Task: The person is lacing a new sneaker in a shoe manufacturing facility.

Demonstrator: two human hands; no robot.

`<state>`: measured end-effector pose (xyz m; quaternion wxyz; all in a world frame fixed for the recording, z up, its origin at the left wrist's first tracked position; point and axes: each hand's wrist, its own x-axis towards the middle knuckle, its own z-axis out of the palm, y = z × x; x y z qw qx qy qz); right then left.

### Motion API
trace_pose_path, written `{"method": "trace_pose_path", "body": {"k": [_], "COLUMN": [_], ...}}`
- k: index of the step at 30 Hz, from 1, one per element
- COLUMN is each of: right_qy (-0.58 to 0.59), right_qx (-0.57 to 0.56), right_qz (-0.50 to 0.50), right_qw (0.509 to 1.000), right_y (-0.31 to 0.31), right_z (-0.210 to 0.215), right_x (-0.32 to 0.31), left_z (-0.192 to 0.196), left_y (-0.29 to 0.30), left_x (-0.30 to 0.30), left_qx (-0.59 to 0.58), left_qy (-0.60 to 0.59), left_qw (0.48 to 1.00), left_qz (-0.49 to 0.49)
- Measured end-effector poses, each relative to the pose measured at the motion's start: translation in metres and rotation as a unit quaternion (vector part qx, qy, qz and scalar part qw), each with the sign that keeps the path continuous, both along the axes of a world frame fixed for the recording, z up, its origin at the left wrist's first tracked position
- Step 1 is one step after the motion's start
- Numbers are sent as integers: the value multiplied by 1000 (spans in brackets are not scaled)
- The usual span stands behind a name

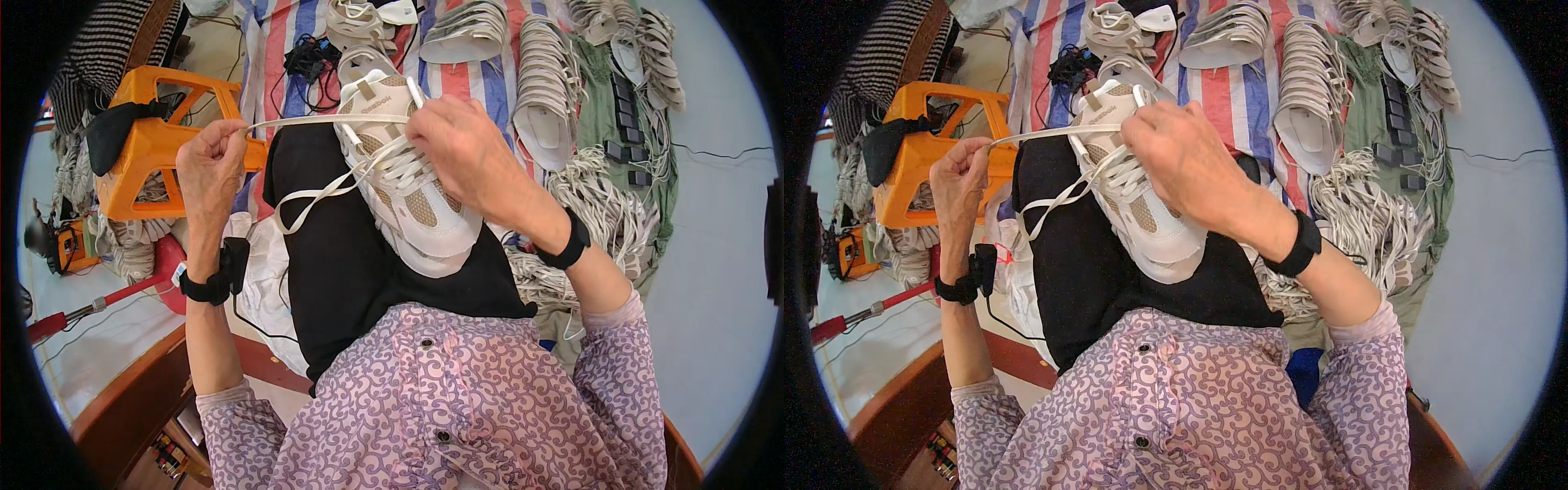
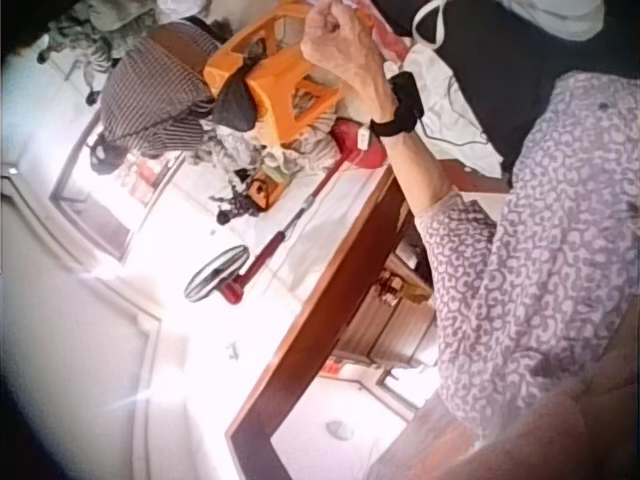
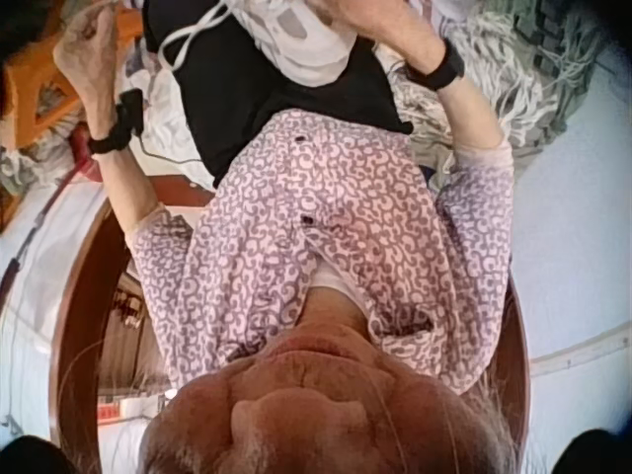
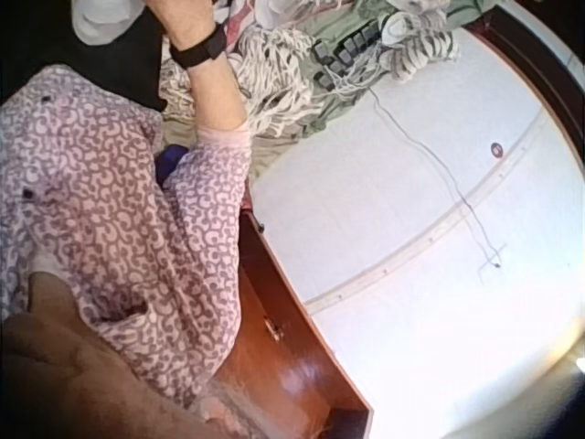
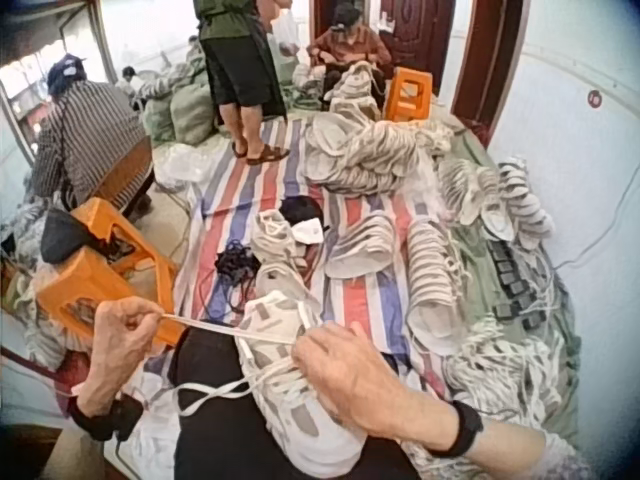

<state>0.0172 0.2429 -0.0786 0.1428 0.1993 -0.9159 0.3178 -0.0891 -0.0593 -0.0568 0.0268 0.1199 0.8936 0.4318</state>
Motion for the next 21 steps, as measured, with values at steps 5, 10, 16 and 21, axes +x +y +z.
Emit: {"method": "trace_pose_path", "body": {"k": [5, 10, 16, 21], "right_qy": [-138, -345, -436, -362], "right_qx": [-151, -276, -327, -378], "right_qz": [-8, 27, 7, 16], "right_qw": [979, 897, 839, 852], "right_y": [3, 22, 42, 34], "right_z": [14, 27, 29, 16], "right_x": [-13, -17, -16, -17], "left_z": [-1, -11, -4, 6], "left_y": [-12, -84, -231, -334], "left_x": [-1, -16, -29, -26], "left_qx": [6, -73, -265, -281], "left_qy": [7, 124, 174, 150], "left_qw": [1000, 987, 930, 917], "left_qz": [10, 73, 187, 238]}}
